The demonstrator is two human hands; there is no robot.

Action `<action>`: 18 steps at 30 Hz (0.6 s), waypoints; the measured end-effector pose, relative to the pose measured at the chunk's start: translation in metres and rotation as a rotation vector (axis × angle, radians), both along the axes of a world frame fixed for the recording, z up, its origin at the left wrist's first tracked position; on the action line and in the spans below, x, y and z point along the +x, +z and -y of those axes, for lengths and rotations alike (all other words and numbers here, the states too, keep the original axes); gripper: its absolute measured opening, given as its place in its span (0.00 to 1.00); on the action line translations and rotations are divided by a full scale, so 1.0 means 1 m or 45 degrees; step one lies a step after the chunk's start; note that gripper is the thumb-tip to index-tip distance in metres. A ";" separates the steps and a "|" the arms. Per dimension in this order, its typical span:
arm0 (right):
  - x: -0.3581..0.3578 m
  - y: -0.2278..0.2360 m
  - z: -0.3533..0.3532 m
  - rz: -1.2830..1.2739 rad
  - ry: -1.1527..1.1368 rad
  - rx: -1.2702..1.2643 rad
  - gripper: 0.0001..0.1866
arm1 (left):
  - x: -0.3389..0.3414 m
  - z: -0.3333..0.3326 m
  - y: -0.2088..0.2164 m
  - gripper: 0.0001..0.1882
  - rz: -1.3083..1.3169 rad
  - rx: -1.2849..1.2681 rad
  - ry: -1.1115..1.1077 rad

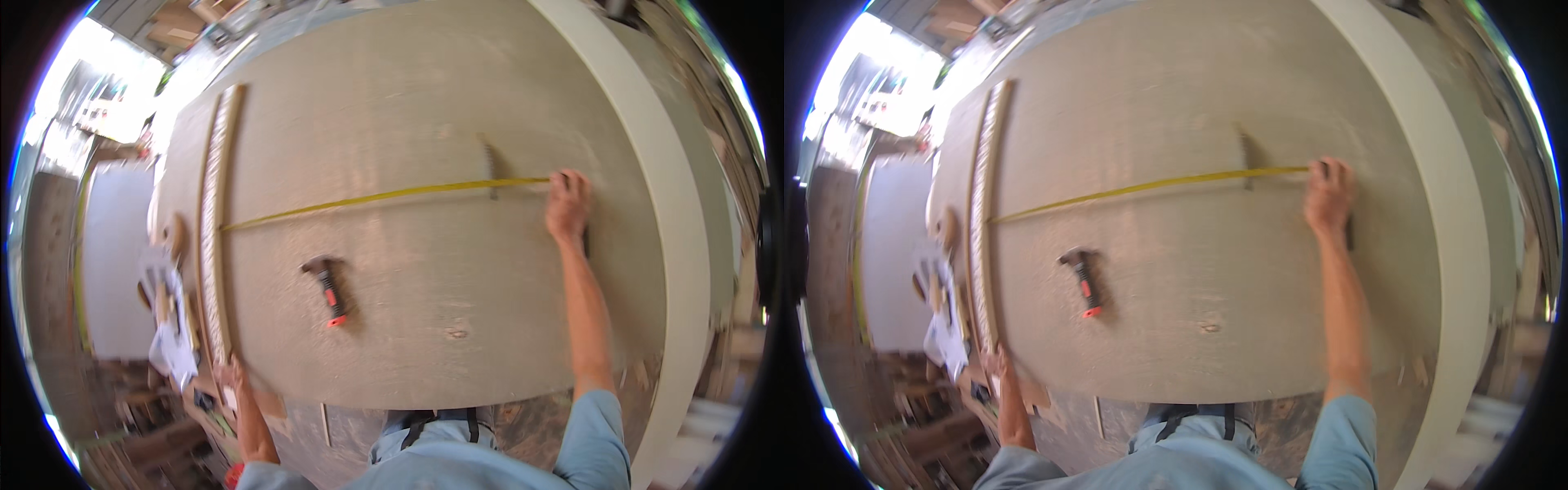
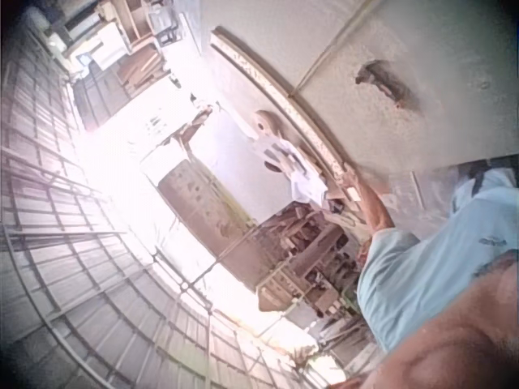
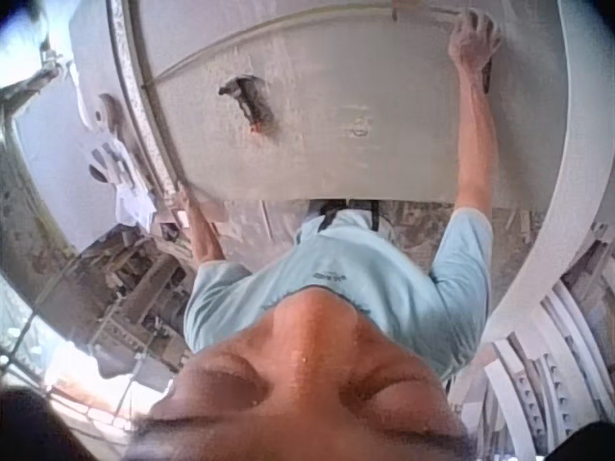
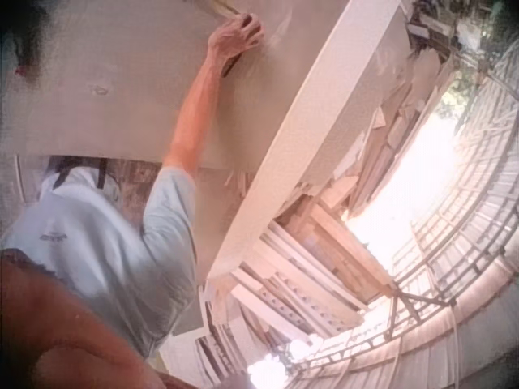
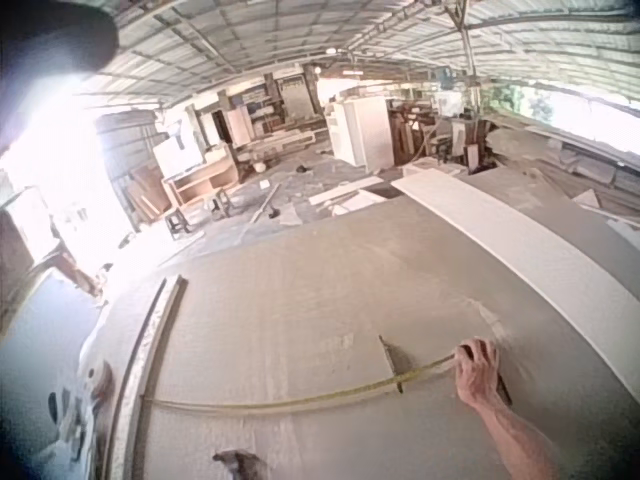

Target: The person measures a long piece of wood using a tape measure and marks it with a pencil, then moves a smaller wooden strip and uses a hammer to tap it.

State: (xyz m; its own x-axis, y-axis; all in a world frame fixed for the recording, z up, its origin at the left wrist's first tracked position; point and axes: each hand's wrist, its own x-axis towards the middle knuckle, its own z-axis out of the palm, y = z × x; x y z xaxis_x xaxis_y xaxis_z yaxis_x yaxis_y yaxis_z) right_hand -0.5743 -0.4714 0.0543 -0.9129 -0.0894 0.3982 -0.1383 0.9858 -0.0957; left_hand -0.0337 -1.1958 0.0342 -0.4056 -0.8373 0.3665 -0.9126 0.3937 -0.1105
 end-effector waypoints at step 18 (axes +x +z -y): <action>0.002 -0.010 -0.009 -0.177 0.025 -0.020 0.08 | -0.107 -0.038 -0.016 0.23 -0.421 -0.076 0.316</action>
